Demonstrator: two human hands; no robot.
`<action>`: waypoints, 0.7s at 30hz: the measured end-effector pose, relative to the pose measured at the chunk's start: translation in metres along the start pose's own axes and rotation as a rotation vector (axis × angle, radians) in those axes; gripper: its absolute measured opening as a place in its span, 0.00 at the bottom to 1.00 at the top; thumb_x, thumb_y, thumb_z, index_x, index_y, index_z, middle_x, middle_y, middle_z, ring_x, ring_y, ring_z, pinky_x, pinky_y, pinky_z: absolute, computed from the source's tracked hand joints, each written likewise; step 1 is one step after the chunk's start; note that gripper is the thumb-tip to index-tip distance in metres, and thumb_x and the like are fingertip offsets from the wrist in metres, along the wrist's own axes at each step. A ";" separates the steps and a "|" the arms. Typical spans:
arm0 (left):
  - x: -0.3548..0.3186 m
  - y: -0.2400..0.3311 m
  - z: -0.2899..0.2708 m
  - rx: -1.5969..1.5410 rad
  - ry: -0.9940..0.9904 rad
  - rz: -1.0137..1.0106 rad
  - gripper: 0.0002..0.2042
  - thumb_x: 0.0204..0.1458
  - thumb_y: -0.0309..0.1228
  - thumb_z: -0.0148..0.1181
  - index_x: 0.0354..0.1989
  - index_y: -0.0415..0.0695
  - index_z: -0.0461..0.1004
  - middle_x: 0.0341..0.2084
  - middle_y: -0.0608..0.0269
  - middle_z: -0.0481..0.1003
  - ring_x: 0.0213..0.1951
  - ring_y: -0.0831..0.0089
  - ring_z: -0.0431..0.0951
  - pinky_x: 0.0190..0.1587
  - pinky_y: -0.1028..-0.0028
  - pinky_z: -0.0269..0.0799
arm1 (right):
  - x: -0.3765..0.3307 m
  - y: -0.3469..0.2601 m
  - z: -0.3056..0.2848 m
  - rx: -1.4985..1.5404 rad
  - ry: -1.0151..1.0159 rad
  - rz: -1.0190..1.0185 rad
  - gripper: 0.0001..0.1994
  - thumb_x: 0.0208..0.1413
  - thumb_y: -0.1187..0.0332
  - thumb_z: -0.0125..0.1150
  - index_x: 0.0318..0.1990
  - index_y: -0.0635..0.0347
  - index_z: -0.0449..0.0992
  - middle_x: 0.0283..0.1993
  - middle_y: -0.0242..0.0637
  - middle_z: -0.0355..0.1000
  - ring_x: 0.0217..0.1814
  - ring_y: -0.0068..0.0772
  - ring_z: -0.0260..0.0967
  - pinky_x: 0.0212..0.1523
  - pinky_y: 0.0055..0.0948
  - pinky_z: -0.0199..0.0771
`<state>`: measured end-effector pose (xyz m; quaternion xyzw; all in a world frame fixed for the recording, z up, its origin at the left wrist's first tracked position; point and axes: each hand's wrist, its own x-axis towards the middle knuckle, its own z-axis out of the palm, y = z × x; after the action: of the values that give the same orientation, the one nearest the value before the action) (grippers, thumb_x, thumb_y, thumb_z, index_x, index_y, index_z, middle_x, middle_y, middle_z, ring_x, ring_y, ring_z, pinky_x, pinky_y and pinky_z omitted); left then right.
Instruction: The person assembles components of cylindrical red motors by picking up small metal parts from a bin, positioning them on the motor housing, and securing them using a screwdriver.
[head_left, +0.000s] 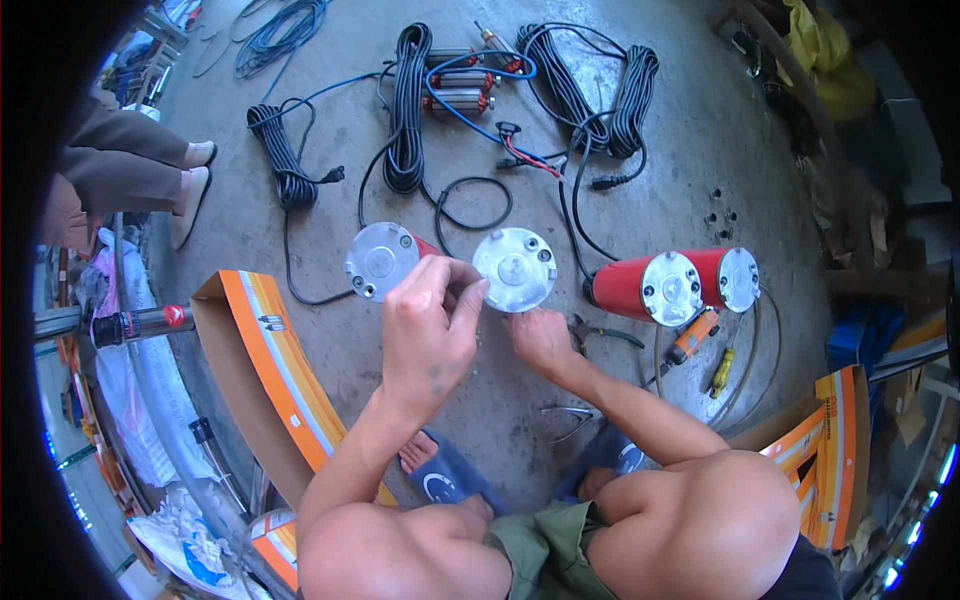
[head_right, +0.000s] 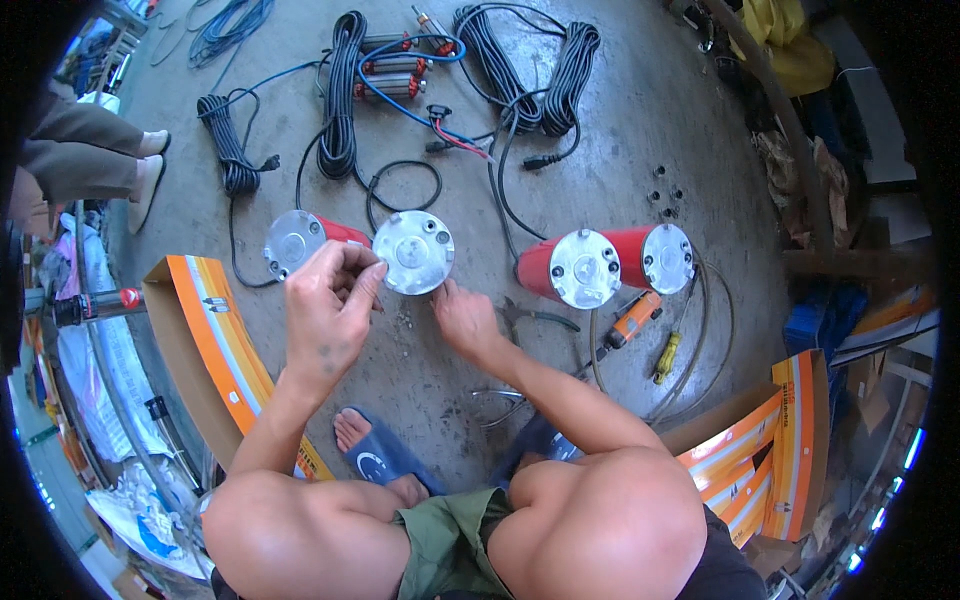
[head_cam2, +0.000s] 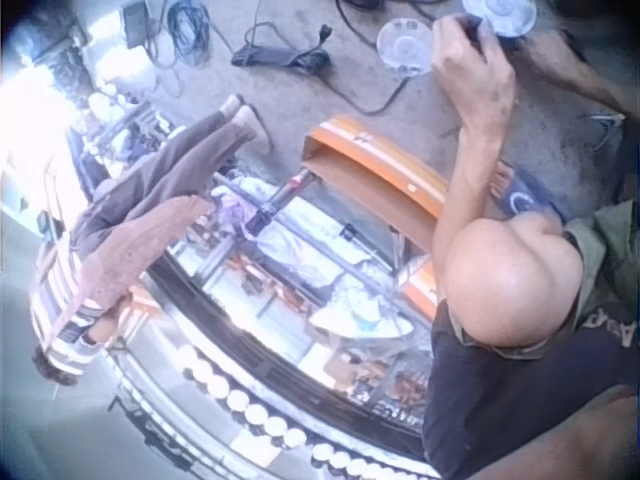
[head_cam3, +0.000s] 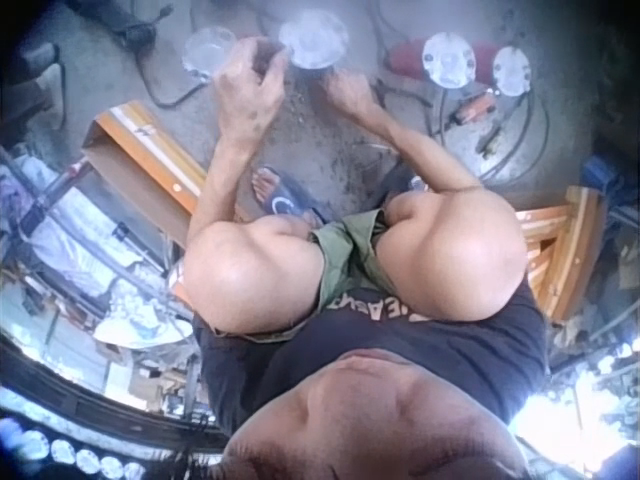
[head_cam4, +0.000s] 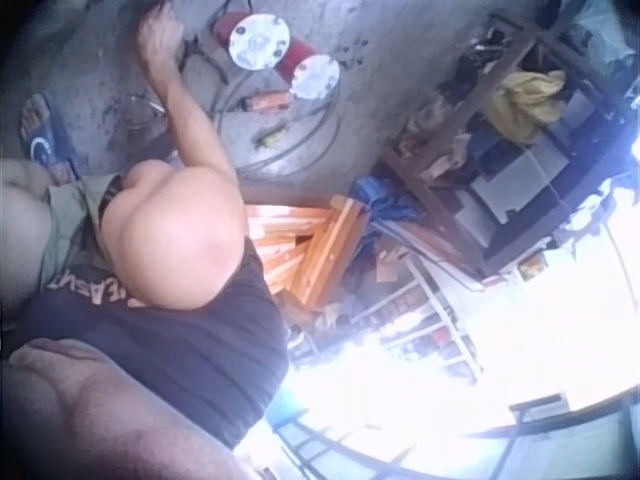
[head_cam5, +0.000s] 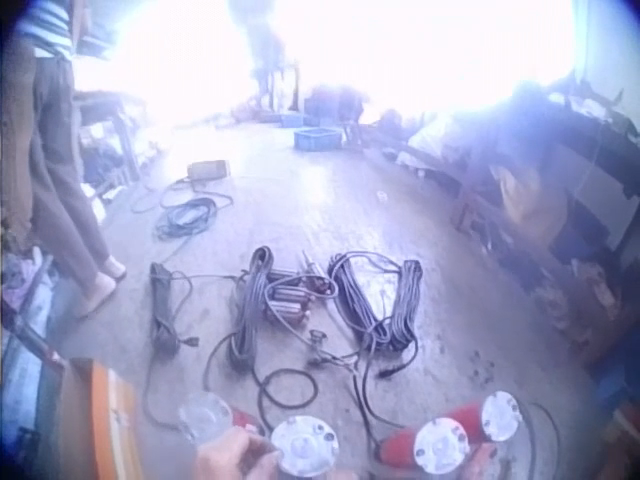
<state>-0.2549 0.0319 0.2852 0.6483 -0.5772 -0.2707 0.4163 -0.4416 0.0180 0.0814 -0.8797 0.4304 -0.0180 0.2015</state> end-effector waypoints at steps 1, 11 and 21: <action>-0.001 0.000 0.001 -0.027 0.003 -0.032 0.04 0.60 0.21 0.64 0.36 0.32 0.76 0.27 0.58 0.78 0.25 0.75 0.80 0.27 0.76 0.75 | -0.006 -0.002 -0.004 0.040 -0.016 0.018 0.10 0.62 0.63 0.60 0.43 0.59 0.75 0.38 0.43 0.75 0.36 0.45 0.79 0.32 0.45 0.78; -0.002 0.012 0.006 -0.342 0.050 -0.339 0.05 0.62 0.23 0.64 0.38 0.34 0.76 0.27 0.63 0.79 0.26 0.79 0.82 0.25 0.80 0.76 | -0.031 -0.016 -0.011 0.414 -0.037 -0.109 0.08 0.63 0.67 0.59 0.42 0.62 0.72 0.39 0.50 0.75 0.37 0.60 0.77 0.38 0.54 0.78; -0.078 -0.126 0.035 0.120 -0.126 -0.061 0.05 0.56 0.22 0.66 0.40 0.39 0.83 0.31 0.56 0.80 0.30 0.63 0.81 0.34 0.67 0.75 | -0.024 -0.024 -0.042 0.594 0.129 -0.103 0.06 0.60 0.71 0.64 0.42 0.60 0.80 0.39 0.50 0.76 0.38 0.60 0.76 0.38 0.51 0.77</action>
<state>-0.2329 0.0982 0.1496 0.6711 -0.5973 -0.2884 0.3312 -0.4472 0.0352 0.1318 -0.8000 0.3729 -0.2093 0.4209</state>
